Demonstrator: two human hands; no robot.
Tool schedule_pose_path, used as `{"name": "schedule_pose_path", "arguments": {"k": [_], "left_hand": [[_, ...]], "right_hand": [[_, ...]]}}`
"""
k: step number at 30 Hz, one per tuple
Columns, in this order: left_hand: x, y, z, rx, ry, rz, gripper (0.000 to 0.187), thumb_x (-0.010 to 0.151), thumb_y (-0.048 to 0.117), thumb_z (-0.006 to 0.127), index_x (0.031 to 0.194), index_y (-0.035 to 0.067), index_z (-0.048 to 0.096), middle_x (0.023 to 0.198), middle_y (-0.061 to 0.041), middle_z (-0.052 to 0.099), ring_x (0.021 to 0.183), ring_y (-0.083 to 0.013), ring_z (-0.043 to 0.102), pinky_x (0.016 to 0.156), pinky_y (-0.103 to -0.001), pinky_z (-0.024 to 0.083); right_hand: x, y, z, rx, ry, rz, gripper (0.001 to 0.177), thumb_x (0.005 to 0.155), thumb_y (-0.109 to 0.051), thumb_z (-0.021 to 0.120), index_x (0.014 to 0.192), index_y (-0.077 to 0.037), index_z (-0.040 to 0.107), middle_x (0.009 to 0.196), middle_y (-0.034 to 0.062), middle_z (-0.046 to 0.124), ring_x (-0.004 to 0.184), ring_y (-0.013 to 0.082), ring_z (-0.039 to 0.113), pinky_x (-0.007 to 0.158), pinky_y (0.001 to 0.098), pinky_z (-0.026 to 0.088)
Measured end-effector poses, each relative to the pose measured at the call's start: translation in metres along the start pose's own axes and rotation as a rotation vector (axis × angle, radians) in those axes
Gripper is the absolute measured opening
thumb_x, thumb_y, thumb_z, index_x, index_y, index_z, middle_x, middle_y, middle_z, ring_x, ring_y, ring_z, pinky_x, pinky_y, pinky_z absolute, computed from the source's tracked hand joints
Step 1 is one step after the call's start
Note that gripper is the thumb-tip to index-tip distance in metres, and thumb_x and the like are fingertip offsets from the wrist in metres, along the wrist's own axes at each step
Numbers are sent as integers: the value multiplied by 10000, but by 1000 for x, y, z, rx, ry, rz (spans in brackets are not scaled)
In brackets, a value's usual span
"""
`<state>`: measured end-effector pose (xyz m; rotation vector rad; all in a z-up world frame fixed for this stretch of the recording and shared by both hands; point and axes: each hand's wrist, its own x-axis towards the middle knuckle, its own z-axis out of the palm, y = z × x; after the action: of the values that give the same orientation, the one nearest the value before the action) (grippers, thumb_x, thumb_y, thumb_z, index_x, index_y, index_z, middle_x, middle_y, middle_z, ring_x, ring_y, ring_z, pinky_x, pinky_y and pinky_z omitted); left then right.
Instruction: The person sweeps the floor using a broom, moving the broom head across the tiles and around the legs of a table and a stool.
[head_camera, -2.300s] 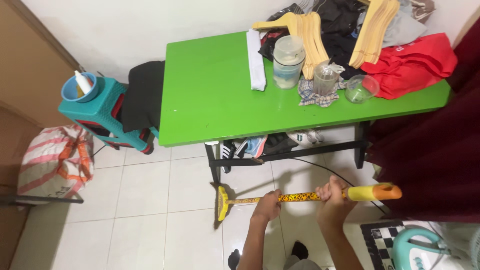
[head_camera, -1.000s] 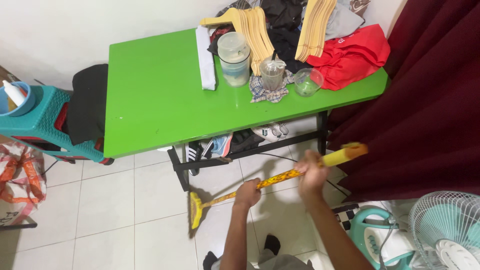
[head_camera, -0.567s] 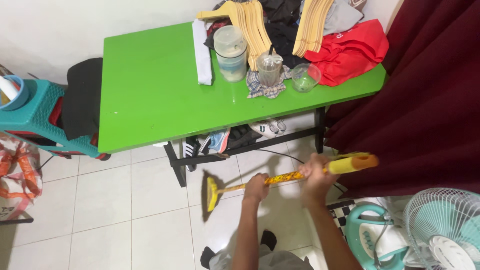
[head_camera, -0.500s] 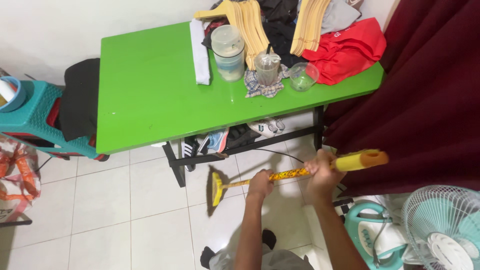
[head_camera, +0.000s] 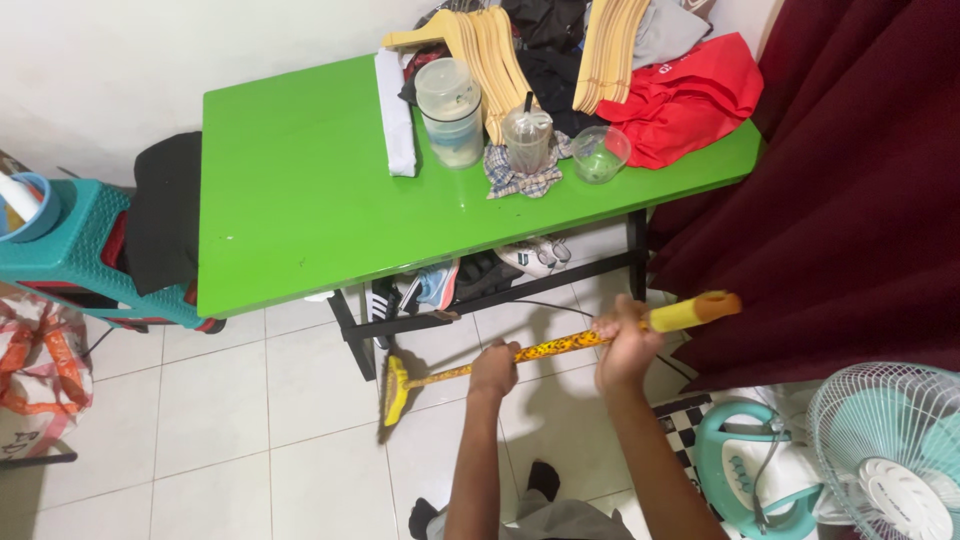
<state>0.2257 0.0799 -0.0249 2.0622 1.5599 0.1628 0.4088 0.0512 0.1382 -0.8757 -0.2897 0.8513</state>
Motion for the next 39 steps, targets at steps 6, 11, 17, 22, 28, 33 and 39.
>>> {"name": "schedule_pose_path", "arguments": {"k": [6,11,17,22,28,33,39], "left_hand": [[-9,-29,12,-2,-58,-73,211,831,48,672,1037,84,637,1082,-168,656,1015,-383,670,885,-487,555],[7,2,25,-50,14,-5,196,844,35,648,1031,94,655,1055,-163,680,994,-385,679,877,-490,561],[4,47,-7,-121,44,72,220,854,120,690,1071,106,660,1039,-141,684,975,-378,682,857,-499,556],[0,38,-20,-87,59,104,242,830,115,696,1071,118,670,1050,-126,691,993,-370,682,863,-500,555],[-9,-15,-5,14,0,8,177,855,76,665,1029,95,638,1071,-158,681,998,-387,677,880,-505,553],[-11,-28,15,-84,6,-162,204,901,88,675,1077,71,575,1084,-181,665,1003,-409,670,882,-516,549],[2,1,10,-181,48,26,132,894,105,670,1018,90,629,1063,-172,676,989,-404,666,872,-511,547]], "right_hand": [[-34,18,3,-28,-164,22,323,1028,-26,569,742,-92,435,616,0,421,557,100,403,608,311,435],[-31,-10,3,-92,-136,-54,237,993,-11,574,782,-70,485,629,-12,416,551,87,390,591,303,423],[-4,-34,6,-10,-69,-155,241,1009,-6,605,818,-92,487,602,-22,418,505,84,387,545,286,394],[7,-23,-5,36,-121,-169,189,1011,-19,593,836,-68,538,602,-22,420,506,87,397,522,283,387],[-9,16,-8,-15,-93,-10,237,1006,-49,601,787,-78,517,570,11,441,511,122,443,600,312,463],[-31,21,6,-76,-243,16,367,1056,-74,569,711,-79,443,622,4,433,580,106,424,638,312,453],[-21,-11,14,-130,-228,-90,284,1007,-19,565,742,-70,475,624,-1,430,552,95,401,593,301,429]]}}
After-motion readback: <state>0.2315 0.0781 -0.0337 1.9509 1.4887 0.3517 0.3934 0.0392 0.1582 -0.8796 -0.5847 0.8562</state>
